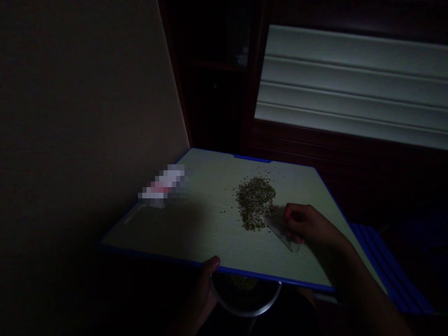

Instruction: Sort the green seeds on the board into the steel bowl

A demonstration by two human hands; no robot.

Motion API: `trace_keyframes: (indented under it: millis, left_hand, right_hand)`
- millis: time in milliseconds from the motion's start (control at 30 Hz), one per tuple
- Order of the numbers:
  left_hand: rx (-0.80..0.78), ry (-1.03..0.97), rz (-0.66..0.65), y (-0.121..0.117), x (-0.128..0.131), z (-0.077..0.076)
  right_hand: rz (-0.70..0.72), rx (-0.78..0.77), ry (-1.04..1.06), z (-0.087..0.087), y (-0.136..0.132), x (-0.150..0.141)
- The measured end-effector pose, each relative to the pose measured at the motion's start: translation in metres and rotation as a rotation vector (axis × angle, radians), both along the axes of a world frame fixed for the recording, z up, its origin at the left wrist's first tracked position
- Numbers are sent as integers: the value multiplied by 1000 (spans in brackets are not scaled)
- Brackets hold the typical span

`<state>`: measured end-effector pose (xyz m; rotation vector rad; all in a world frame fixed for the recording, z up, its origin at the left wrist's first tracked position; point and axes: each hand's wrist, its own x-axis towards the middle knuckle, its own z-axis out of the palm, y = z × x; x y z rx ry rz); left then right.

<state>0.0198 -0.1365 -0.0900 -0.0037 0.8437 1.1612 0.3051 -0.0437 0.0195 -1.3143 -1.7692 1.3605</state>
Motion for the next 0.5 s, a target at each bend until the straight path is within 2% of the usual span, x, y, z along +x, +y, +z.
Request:
trace_keyframes:
  millis: [233,500]
  left_hand:
    - [-11,8,9,0,1,8]
    - [-10,-28,-10,0,-2,5]
  right_hand:
    - [54,-35,-21,3,-1,0]
    - [173,-122,20,4,-4,1]
